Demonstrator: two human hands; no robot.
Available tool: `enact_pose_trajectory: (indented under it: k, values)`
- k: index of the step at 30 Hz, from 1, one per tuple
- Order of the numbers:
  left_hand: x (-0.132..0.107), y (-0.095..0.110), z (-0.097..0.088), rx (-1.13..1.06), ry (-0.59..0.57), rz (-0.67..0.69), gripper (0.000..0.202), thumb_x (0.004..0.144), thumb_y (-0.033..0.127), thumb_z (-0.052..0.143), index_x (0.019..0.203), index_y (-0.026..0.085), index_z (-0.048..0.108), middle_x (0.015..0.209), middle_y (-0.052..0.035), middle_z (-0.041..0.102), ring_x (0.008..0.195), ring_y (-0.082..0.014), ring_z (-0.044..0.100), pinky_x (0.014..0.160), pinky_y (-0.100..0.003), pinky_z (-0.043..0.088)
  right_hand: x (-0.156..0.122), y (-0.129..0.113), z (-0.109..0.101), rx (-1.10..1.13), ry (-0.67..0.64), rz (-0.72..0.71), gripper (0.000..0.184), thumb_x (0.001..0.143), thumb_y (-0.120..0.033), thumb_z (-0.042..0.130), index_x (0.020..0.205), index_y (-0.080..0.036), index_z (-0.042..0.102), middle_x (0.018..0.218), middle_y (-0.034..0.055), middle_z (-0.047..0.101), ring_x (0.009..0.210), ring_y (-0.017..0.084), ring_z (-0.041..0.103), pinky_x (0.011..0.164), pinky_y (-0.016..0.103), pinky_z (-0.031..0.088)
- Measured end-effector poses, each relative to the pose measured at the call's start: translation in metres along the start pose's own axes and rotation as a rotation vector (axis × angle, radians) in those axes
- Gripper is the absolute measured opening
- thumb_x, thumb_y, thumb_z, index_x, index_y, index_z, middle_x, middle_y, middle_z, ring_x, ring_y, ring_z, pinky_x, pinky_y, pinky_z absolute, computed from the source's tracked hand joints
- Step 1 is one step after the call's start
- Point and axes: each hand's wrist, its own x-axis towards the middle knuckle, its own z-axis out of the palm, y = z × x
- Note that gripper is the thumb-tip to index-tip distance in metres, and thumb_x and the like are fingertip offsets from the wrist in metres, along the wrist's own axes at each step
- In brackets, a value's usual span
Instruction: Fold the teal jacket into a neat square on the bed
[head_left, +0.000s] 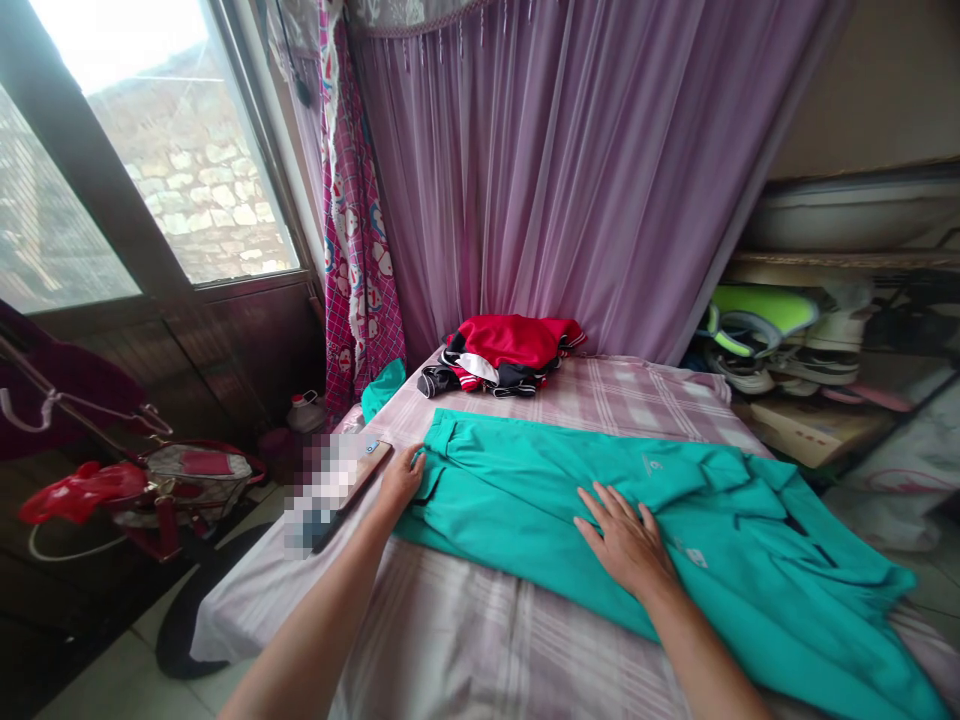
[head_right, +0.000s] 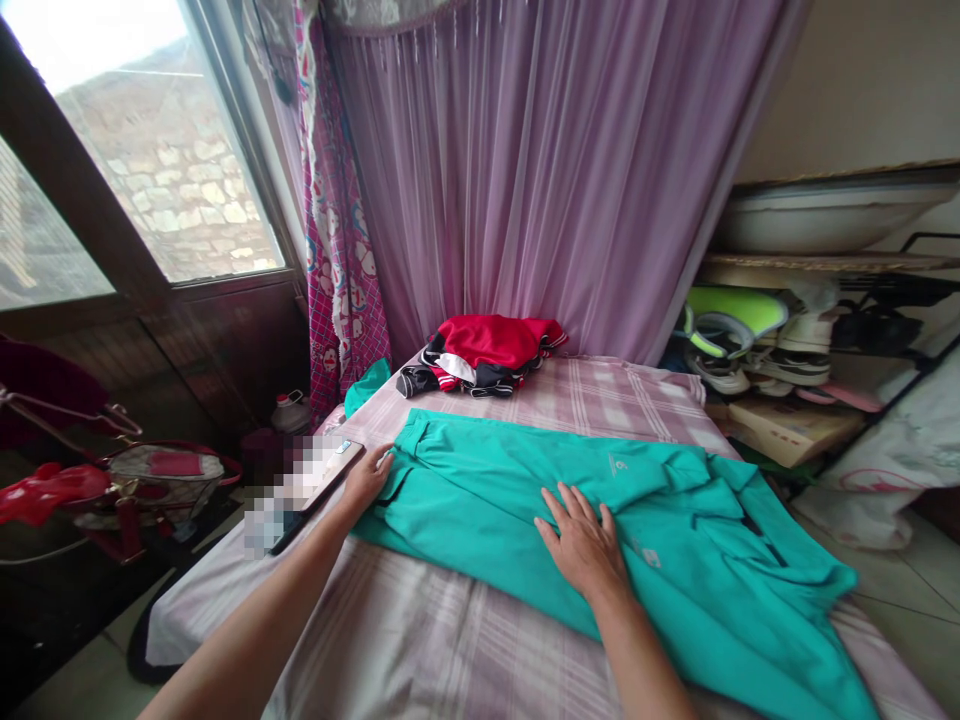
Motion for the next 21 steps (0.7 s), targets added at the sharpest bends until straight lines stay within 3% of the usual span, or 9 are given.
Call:
enact_pose_trajectory:
  k: [3,6,8,11,15,21]
  values:
    - [-0.008,-0.016,-0.019,0.052,0.064,-0.037,0.043,0.096,0.032,0.04,0.133,0.023,0.059,0.141,-0.0067,0.059,0.129,-0.0236,0.054,0.11,-0.035,0.041,0.0,0.001,0.003,-0.01,0.001,0.001,0.052,0.098,-0.045,0.037,0.146,-0.03,0.05,0.155,0.0064,0.043,0.143,0.027,0.037,0.115,0.057,0.025]
    - [-0.013,-0.037,-0.039,0.195,0.106,-0.145,0.049,0.092,0.036,0.047,0.136,0.018,0.054,0.149,-0.0152,0.049,0.136,-0.0324,0.045,0.112,-0.046,0.035,0.0,0.002,0.007,-0.017,0.029,-0.002,0.052,0.097,-0.045,0.036,0.145,-0.031,0.051,0.155,0.0059,0.043,0.142,0.026,0.038,0.115,0.056,0.025]
    - [-0.014,-0.05,-0.05,0.322,0.059,-0.258,0.06,0.089,0.046,0.05,0.139,0.014,0.05,0.147,-0.0209,0.049,0.135,-0.0367,0.045,0.108,-0.05,0.037,0.001,0.003,0.01,-0.018,0.04,-0.003,0.051,0.097,-0.045,0.036,0.144,-0.032,0.051,0.155,0.0055,0.043,0.142,0.026,0.038,0.115,0.056,0.025]
    - [-0.014,-0.062,-0.059,0.404,-0.055,-0.358,0.071,0.086,0.063,0.047,0.137,0.014,0.05,0.139,-0.0209,0.056,0.127,-0.0363,0.053,0.1,-0.046,0.043,0.002,0.003,0.011,-0.007,0.022,0.002,0.052,0.096,-0.046,0.037,0.144,-0.032,0.051,0.155,0.0051,0.043,0.142,0.026,0.038,0.115,0.056,0.025]
    - [-0.01,-0.061,-0.062,0.426,-0.096,-0.331,0.066,0.087,0.063,0.045,0.134,0.017,0.051,0.127,-0.0188,0.064,0.117,-0.0339,0.06,0.092,-0.04,0.046,0.002,0.002,0.009,-0.005,0.006,0.008,0.052,0.097,-0.047,0.037,0.145,-0.033,0.051,0.156,0.0047,0.042,0.143,0.026,0.037,0.115,0.056,0.024]
    - [0.018,-0.038,-0.051,0.414,-0.094,-0.296,0.059,0.086,0.057,0.05,0.131,0.018,0.052,0.124,-0.0192,0.064,0.116,-0.0344,0.061,0.091,-0.041,0.046,0.002,0.003,0.007,-0.007,0.01,0.001,0.052,0.096,-0.048,0.038,0.144,-0.033,0.052,0.155,0.0047,0.043,0.142,0.026,0.038,0.115,0.056,0.024]
